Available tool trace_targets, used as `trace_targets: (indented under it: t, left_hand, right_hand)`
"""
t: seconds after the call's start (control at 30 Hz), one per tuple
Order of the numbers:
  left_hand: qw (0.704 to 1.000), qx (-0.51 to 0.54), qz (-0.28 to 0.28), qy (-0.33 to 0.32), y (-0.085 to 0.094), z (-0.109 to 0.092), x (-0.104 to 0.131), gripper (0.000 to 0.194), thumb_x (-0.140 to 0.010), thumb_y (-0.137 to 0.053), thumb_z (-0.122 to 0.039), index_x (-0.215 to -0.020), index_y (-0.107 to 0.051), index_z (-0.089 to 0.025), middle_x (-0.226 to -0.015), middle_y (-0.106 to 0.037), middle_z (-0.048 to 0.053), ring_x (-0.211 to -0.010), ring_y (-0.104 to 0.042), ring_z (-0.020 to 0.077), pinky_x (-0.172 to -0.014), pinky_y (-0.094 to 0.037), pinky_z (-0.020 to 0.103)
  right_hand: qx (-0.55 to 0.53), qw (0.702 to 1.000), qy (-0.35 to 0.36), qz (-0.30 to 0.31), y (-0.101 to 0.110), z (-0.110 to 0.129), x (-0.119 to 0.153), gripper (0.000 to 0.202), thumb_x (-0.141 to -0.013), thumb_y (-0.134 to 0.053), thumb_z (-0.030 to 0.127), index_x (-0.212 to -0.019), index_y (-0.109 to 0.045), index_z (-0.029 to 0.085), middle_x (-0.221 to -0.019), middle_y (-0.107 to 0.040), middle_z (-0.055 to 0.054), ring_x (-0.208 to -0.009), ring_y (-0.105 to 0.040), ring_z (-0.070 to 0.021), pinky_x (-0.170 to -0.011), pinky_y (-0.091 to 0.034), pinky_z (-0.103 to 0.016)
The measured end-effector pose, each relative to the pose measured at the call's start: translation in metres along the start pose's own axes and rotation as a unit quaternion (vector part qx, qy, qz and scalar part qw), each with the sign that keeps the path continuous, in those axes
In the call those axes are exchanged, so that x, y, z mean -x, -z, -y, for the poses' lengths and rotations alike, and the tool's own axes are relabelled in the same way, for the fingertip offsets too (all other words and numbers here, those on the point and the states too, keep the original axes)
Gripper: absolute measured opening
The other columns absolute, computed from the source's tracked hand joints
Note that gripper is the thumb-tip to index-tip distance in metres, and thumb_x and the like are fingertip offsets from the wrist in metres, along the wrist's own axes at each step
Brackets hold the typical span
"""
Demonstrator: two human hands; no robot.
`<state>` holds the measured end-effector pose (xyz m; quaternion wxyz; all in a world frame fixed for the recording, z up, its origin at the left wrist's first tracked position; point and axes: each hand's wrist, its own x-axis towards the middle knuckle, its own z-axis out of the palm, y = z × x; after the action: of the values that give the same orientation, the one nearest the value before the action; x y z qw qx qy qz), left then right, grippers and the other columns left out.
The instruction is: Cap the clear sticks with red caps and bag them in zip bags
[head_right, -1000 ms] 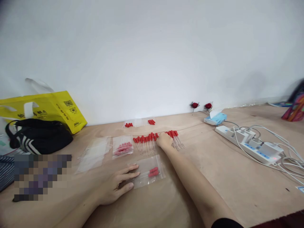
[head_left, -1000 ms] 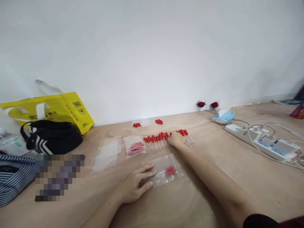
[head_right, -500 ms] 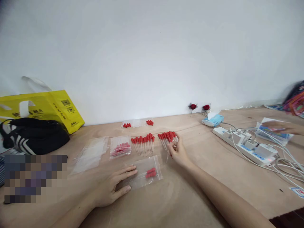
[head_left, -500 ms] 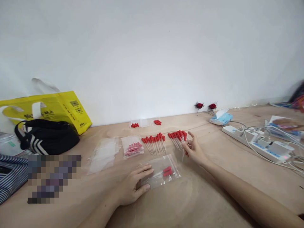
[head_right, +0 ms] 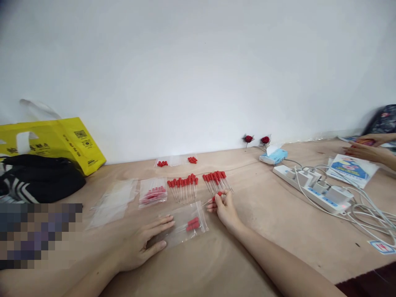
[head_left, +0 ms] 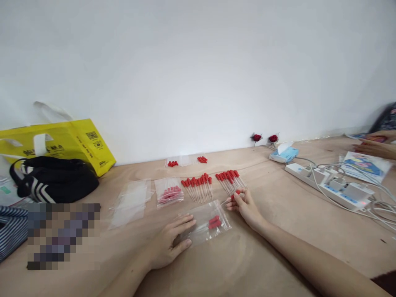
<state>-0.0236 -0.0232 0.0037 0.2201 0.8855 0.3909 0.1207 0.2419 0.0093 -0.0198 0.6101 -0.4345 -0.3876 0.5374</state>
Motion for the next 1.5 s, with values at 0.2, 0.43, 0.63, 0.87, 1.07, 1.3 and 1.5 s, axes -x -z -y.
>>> trace_targets:
  t: [0.2, 0.43, 0.63, 0.87, 1.07, 1.3, 1.5]
  left_hand:
    - [1.0, -0.011, 0.004, 0.007, 0.002, -0.005, -0.001, 0.047, -0.083, -0.045, -0.035, -0.128, -0.036, -0.028, -0.135, -0.038, 0.002, -0.124, -0.032, 0.0224, -0.103, -0.025, 0.044]
    - [0.999, -0.021, 0.013, 0.022, 0.006, -0.013, -0.001, 0.046, -0.083, -0.045, -0.031, -0.128, -0.037, -0.028, -0.135, -0.037, 0.002, -0.124, -0.032, 0.0225, -0.102, -0.025, 0.045]
    - [1.0, -0.023, 0.008, 0.012, 0.002, -0.008, 0.0, 0.045, -0.084, -0.043, -0.035, -0.128, -0.037, -0.028, -0.135, -0.036, 0.002, -0.124, -0.032, 0.0222, -0.102, -0.025, 0.045]
    - [1.0, -0.024, 0.003, 0.014, 0.001, -0.008, 0.0, 0.044, -0.083, -0.044, -0.031, -0.127, -0.039, -0.028, -0.134, -0.038, 0.002, -0.124, -0.032, 0.0226, -0.102, -0.026, 0.046]
    - [1.0, -0.023, -0.003, 0.012, 0.003, -0.009, 0.0, 0.044, -0.083, -0.045, -0.029, -0.126, -0.04, -0.03, -0.134, -0.039, 0.001, -0.123, -0.033, 0.0226, -0.102, -0.026, 0.045]
    - [0.999, -0.028, 0.014, 0.008, 0.002, -0.01, 0.002, 0.041, -0.085, -0.042, -0.027, -0.125, -0.039, -0.035, -0.137, -0.033, -0.001, -0.125, -0.03, 0.0221, -0.101, -0.028, 0.044]
    - [1.0, -0.01, 0.009, -0.001, 0.002, -0.008, 0.001, 0.041, -0.083, -0.045, -0.026, -0.123, -0.041, -0.037, -0.137, -0.034, -0.003, -0.125, -0.03, 0.0227, -0.101, -0.026, 0.046]
  right_hand:
    - [0.145, 0.983, 0.029, 0.108, -0.001, -0.006, 0.006, 0.034, -0.063, -0.061, 0.048, -0.074, -0.046, 0.019, -0.061, -0.055, 0.003, -0.05, -0.05, -0.0094, -0.049, -0.04, -0.023]
    - [0.358, 0.911, 0.158, 0.132, 0.005, -0.014, -0.001, 0.018, -0.067, -0.062, 0.035, -0.073, -0.067, 0.018, -0.075, -0.055, -0.003, -0.07, -0.051, -0.0137, -0.063, -0.04, -0.026]
    - [0.419, 0.867, 0.184, 0.198, -0.003, -0.007, 0.001, 0.02, -0.076, -0.053, 0.031, -0.07, -0.069, 0.019, -0.071, -0.057, -0.004, -0.073, -0.052, -0.016, -0.071, -0.04, -0.031]
    - [0.323, 0.884, 0.12, 0.316, -0.005, -0.002, 0.002, 0.031, -0.082, -0.044, 0.037, -0.082, -0.067, 0.016, -0.073, -0.065, -0.005, -0.069, -0.058, -0.0159, -0.07, -0.044, -0.032]
    - [0.42, 0.827, 0.193, 0.32, -0.006, 0.006, 0.005, 0.021, -0.078, -0.046, 0.021, -0.077, -0.068, 0.019, -0.077, -0.065, -0.004, -0.078, -0.056, -0.0159, -0.077, -0.039, -0.03]
    - [0.488, 0.849, 0.184, 0.088, 0.009, 0.017, -0.022, 0.018, -0.074, -0.046, 0.022, -0.069, -0.062, 0.016, -0.069, -0.063, -0.003, -0.065, -0.056, -0.0144, -0.06, -0.039, -0.023]
    - [0.618, 0.772, 0.133, -0.066, 0.008, 0.024, -0.073, 0.014, -0.072, -0.05, 0.022, -0.081, -0.059, 0.016, -0.085, -0.062, -0.006, -0.076, -0.056, -0.0167, -0.062, -0.037, -0.023]
